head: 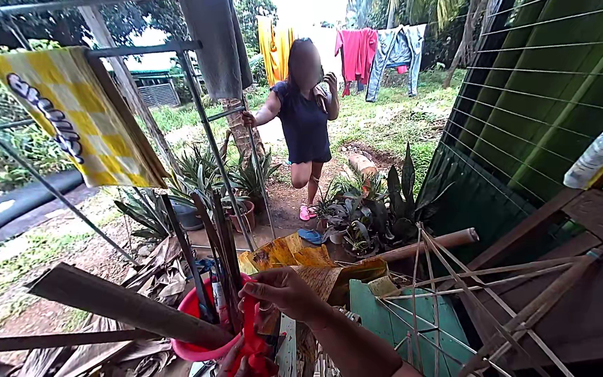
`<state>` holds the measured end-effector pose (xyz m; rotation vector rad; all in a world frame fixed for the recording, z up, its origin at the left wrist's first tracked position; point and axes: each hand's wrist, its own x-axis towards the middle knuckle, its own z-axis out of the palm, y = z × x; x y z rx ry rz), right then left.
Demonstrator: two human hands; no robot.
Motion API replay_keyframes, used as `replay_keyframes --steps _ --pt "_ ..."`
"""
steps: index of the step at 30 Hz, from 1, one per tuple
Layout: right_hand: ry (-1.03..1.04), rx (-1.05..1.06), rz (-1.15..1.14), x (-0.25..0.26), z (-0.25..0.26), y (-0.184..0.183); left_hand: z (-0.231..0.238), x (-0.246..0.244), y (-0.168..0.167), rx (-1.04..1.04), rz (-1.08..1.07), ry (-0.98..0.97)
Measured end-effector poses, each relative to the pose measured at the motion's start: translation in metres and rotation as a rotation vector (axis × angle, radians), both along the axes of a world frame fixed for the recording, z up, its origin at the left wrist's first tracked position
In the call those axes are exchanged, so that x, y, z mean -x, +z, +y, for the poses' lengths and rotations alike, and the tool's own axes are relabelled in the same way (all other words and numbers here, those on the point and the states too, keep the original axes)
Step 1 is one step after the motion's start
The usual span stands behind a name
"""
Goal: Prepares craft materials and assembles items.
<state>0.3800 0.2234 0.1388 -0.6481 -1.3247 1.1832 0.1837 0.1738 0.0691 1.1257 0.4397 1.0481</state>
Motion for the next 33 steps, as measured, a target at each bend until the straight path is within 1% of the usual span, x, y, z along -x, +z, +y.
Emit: replay_keyframes --steps 3,5,9,11,13,15,16,18,19,21,23,26,29,31,33 --pt "-0.088 -0.035 0.018 -0.006 0.006 0.018 0.003 0.0 0.005 0.022 -0.076 -0.025" --pt "-0.139 -0.054 -0.037 -0.013 0.01 0.034 0.006 -0.002 0.004 0.056 -0.133 -0.02" --pt "-0.232 -0.154 -0.162 -0.019 0.016 0.06 0.01 -0.002 0.003 0.089 -0.181 0.064" --pt "-0.236 -0.188 -0.188 -0.018 0.014 0.069 0.009 0.0 0.002 0.097 -0.274 0.049" --pt "-0.218 -0.196 -0.215 -0.014 0.011 0.072 0.015 0.003 -0.006 0.044 -0.369 -0.027" --pt "-0.139 -0.186 -0.25 -0.007 0.008 0.07 0.023 0.007 -0.01 0.027 -0.394 -0.062" --pt "-0.094 -0.166 -0.27 -0.003 0.005 0.069 0.026 0.008 -0.007 0.071 -0.38 -0.02" --pt "-0.034 -0.156 -0.275 0.004 -0.002 0.066 0.028 0.007 0.0 0.161 -0.274 0.125" --pt "-0.024 -0.152 -0.259 0.005 -0.004 0.065 0.031 0.008 0.0 0.179 -0.236 0.144" --pt "-0.02 -0.117 -0.206 0.007 -0.004 0.065 0.036 0.013 -0.004 0.21 -0.227 0.093" --pt "-0.031 -0.087 -0.18 0.008 -0.002 0.066 0.037 0.017 -0.003 0.176 -0.193 0.071" --pt "-0.071 -0.072 -0.224 0.012 0.01 0.067 0.032 0.02 0.013 0.013 -0.128 0.106" --pt "-0.082 0.005 -0.294 0.02 0.04 0.056 0.025 0.03 0.027 -0.126 -0.036 0.1" --pt "-0.066 0.039 -0.414 0.024 0.059 0.04 0.016 0.037 0.035 -0.145 0.063 0.123" --pt "-0.031 0.077 -0.539 0.03 0.071 0.024 0.008 0.047 0.034 -0.1 0.12 0.087"
